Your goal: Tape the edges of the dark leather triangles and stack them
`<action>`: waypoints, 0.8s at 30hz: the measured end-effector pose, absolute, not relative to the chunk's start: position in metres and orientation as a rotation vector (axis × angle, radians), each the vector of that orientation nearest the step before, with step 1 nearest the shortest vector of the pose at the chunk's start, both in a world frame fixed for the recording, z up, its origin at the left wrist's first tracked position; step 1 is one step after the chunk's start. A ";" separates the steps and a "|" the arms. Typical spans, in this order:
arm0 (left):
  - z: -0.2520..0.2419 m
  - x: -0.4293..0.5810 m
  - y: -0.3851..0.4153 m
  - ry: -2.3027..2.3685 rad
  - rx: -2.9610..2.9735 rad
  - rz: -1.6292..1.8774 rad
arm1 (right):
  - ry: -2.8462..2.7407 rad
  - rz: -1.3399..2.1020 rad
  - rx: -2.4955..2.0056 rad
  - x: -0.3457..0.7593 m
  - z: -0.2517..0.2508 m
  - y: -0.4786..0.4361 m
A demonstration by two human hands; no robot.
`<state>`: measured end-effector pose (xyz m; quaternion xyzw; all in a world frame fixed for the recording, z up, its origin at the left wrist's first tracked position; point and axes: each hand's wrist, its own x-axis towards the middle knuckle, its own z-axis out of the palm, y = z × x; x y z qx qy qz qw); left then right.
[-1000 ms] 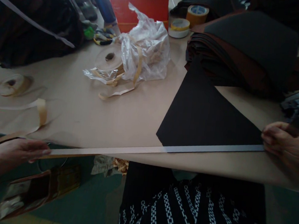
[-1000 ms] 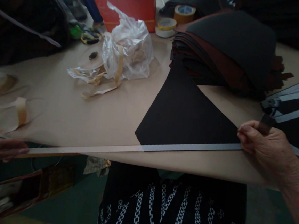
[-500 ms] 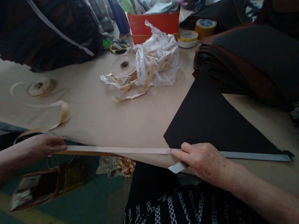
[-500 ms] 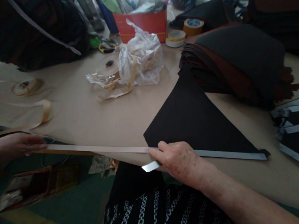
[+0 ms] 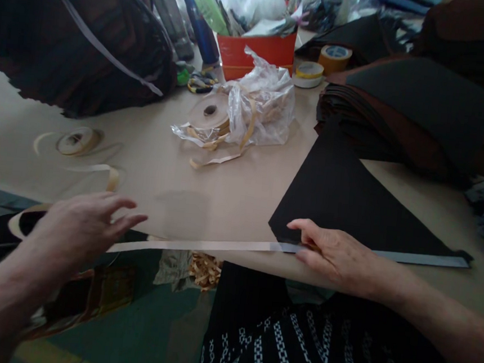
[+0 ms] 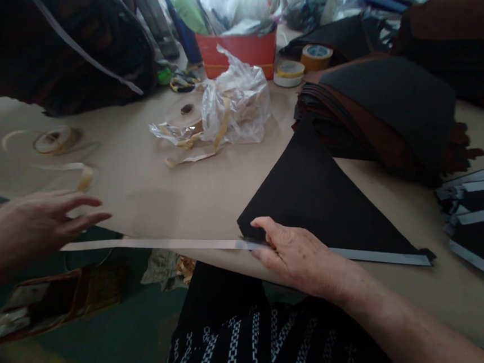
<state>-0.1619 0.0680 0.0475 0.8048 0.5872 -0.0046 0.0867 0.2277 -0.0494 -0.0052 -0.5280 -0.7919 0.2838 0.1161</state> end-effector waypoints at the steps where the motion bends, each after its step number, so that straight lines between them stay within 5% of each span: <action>1: 0.046 -0.140 0.059 1.619 2.492 -0.037 | -2.220 0.905 -1.578 0.228 -0.002 -0.049; 6: 0.017 -0.037 0.015 1.096 2.552 0.025 | -2.081 0.973 -1.563 0.226 0.004 -0.052; 24: 0.018 0.028 0.018 1.029 2.581 -0.336 | -1.930 0.966 -1.735 0.200 -0.024 -0.064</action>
